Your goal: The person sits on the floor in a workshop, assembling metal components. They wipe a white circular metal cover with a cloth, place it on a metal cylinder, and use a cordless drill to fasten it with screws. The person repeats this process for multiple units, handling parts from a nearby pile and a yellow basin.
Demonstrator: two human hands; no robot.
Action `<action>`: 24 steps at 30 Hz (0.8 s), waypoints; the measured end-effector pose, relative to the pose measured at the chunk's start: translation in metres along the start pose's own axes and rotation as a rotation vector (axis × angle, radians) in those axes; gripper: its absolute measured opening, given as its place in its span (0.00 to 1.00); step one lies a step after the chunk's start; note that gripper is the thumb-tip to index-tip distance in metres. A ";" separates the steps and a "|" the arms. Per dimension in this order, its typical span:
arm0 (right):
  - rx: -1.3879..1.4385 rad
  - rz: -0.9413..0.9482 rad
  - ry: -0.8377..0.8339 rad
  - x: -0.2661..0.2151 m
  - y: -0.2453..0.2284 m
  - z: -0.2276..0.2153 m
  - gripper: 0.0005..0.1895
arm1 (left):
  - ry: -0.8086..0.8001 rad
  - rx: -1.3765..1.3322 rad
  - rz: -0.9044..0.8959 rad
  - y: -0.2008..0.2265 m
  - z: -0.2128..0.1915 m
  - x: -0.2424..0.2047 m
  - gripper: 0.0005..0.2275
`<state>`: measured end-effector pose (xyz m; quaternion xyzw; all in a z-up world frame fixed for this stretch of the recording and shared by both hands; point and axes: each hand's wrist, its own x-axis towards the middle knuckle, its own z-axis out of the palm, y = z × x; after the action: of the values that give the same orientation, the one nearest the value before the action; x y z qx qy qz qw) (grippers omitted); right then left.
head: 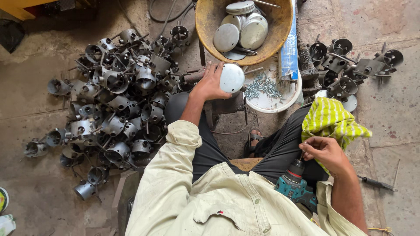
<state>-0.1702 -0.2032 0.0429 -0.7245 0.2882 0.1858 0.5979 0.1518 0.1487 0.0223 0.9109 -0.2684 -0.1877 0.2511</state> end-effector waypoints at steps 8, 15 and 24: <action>0.097 -0.039 0.005 -0.006 0.006 0.005 0.14 | 0.598 -0.177 0.081 0.062 0.010 -0.070 0.33; 0.063 -0.070 -0.019 -0.006 0.008 0.004 0.12 | 0.047 -0.592 0.247 0.155 0.101 -0.139 0.20; 0.202 -0.148 -0.157 -0.022 0.004 0.006 0.14 | -0.665 -0.592 0.219 0.204 0.162 -0.153 0.39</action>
<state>-0.1890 -0.1933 0.0524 -0.6630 0.2036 0.1674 0.7007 -0.1262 0.0314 0.0382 0.6565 -0.3637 -0.5108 0.4193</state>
